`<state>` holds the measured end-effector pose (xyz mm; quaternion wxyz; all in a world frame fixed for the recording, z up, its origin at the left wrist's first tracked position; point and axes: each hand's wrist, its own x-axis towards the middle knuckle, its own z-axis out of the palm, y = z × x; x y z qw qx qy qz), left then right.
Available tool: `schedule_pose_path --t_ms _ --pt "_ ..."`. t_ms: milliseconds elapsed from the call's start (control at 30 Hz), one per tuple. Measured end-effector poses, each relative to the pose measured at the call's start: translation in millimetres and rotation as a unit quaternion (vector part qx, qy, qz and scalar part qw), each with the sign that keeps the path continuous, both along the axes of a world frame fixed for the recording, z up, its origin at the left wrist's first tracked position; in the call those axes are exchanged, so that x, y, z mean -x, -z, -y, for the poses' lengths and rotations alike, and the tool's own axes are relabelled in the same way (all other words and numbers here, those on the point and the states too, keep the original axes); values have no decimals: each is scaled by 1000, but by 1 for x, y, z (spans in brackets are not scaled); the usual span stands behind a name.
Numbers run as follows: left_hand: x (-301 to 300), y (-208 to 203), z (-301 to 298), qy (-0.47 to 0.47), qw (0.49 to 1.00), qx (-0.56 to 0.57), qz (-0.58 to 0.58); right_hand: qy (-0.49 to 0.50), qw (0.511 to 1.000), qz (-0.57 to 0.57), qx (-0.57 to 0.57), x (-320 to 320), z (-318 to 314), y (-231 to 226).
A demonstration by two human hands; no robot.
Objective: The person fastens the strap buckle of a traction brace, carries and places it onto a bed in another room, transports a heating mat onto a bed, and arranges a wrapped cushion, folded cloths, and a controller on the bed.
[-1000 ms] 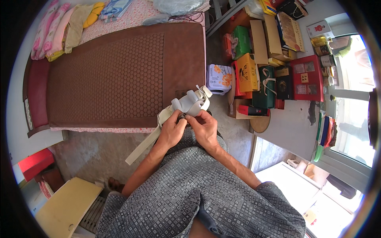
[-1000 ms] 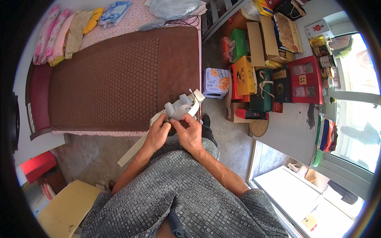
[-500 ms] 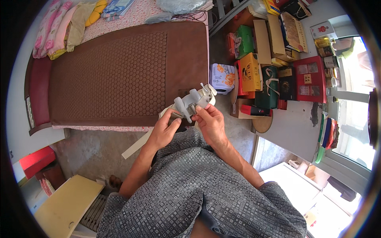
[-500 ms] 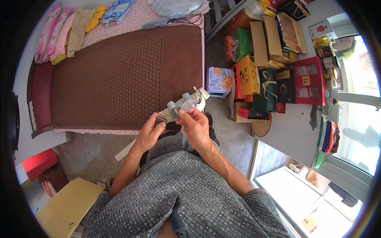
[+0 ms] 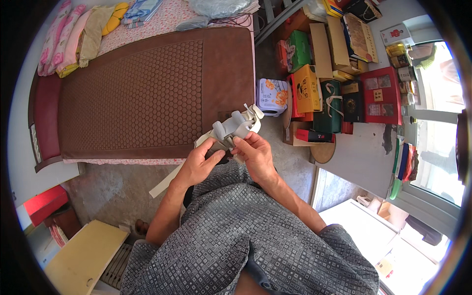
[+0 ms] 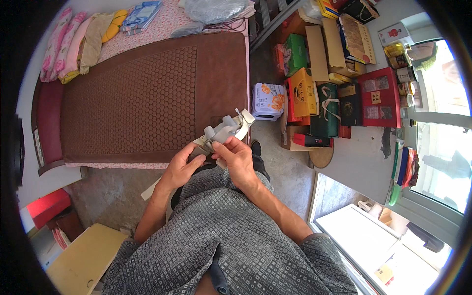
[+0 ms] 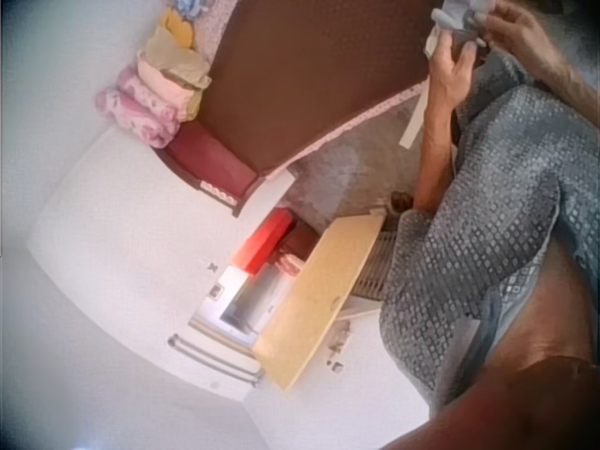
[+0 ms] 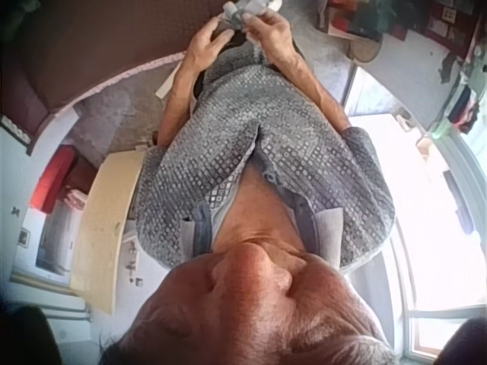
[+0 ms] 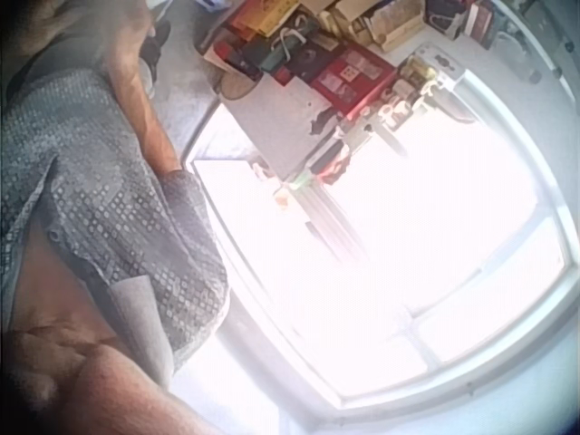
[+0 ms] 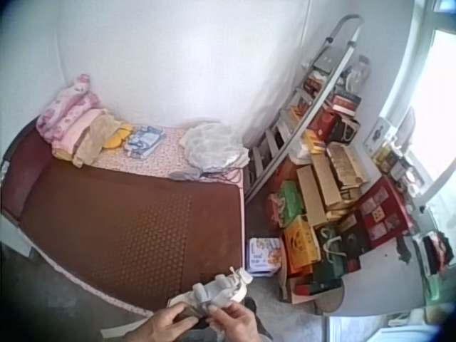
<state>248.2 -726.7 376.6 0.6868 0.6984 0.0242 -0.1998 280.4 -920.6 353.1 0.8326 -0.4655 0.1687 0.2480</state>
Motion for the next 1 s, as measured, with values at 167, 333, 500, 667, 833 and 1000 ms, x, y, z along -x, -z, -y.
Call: schedule_pose_path --t_ms 167,333,500,667,833,1000 --pt "1 0 -2 5 1000 0 3 -6 1000 3 -10 0 -1 -4" --pt "1 1 -1 9 1000 20 -18 -5 1000 6 -21 0 0 -4" --pt "1 3 -8 29 990 92 -104 25 997 -22 -66 -1 -1 -9" --pt "2 7 -7 16 988 155 -20 69 987 -22 -142 -8 9 -5" --pt "1 6 -9 12 988 154 -20 76 988 -18 -130 -11 12 -6" --pt "1 10 -9 3 987 161 -4 65 990 -18 -127 -11 13 -7"
